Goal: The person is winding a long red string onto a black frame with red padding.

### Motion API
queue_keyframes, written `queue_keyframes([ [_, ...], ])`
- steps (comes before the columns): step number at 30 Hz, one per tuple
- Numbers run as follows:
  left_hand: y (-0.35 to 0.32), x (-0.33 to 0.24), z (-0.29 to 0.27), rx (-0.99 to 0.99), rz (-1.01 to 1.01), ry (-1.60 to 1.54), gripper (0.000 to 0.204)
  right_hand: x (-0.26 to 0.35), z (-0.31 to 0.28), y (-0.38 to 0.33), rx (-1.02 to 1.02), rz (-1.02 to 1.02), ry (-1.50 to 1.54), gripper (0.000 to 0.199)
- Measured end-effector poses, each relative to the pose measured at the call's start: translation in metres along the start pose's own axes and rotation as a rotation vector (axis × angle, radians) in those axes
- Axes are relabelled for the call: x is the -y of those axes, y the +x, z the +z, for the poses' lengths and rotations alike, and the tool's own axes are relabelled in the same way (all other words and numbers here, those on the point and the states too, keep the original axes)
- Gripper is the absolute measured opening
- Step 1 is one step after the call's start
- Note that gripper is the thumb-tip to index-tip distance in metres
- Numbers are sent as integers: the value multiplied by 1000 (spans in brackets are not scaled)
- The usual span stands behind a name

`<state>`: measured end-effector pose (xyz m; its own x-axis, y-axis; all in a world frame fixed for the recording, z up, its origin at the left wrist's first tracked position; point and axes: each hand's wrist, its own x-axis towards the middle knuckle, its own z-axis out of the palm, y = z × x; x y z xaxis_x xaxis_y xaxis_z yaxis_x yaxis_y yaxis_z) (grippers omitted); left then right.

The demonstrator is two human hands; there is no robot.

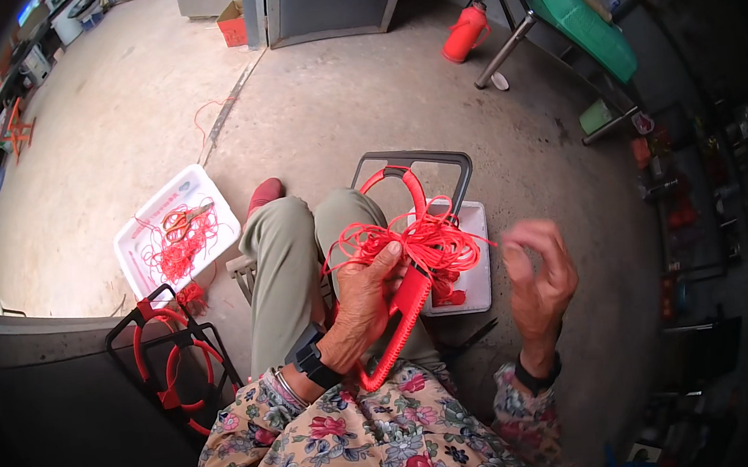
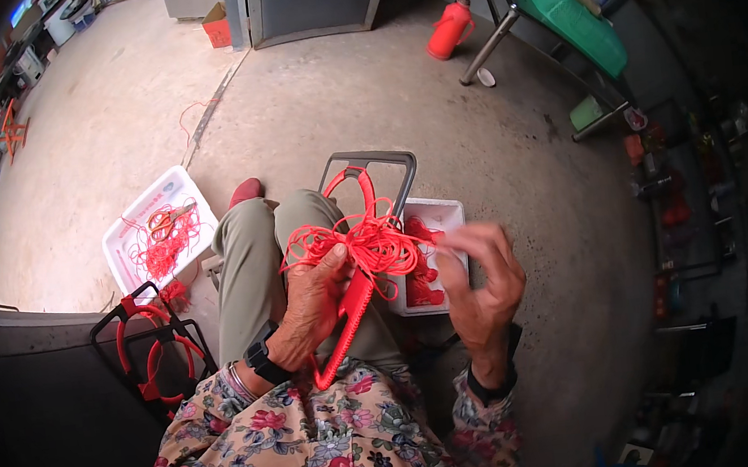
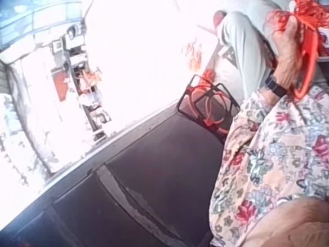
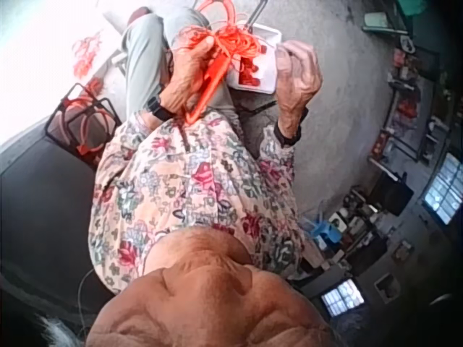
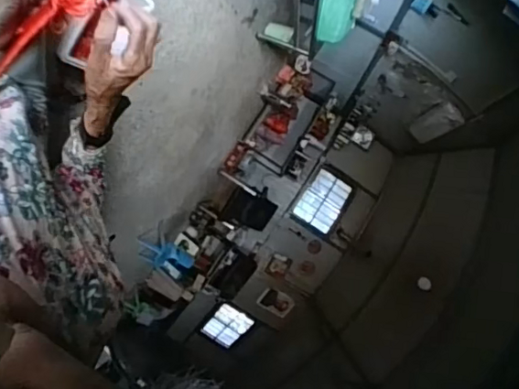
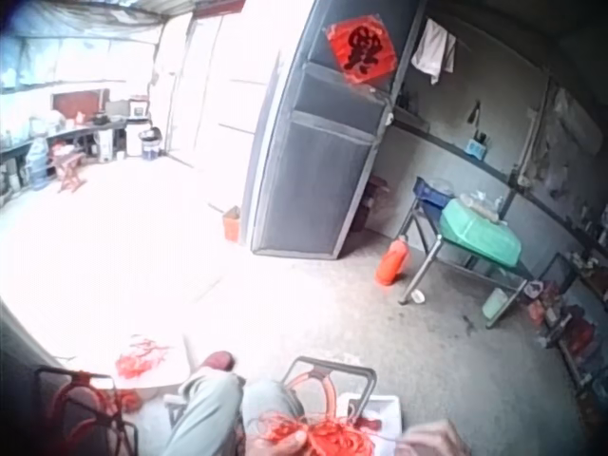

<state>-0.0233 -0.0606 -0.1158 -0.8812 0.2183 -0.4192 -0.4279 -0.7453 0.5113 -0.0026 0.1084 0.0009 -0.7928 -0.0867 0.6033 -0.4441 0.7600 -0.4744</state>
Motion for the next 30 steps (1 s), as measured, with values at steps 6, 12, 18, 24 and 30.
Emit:
queue_keyframes([
  [6, -1, -3, 14, -97, -17, 58, 16, -18, 23, -65, 329, 341, 472, 7],
  [12, 9, -2, 13, -92, -46, 38, 13, -53, 71, -99, 114, 557, 593, 16],
  [18, 9, -5, 14, -128, -143, 16, 12, -57, 104, -84, 93, 446, 540, 21],
  [24, 4, -10, 8, -200, -321, 205, 11, -65, 108, -86, 277, 505, 879, 41],
  [30, -6, -16, 14, -80, -384, 344, 24, -77, 90, -97, 250, 553, 596, 29],
])
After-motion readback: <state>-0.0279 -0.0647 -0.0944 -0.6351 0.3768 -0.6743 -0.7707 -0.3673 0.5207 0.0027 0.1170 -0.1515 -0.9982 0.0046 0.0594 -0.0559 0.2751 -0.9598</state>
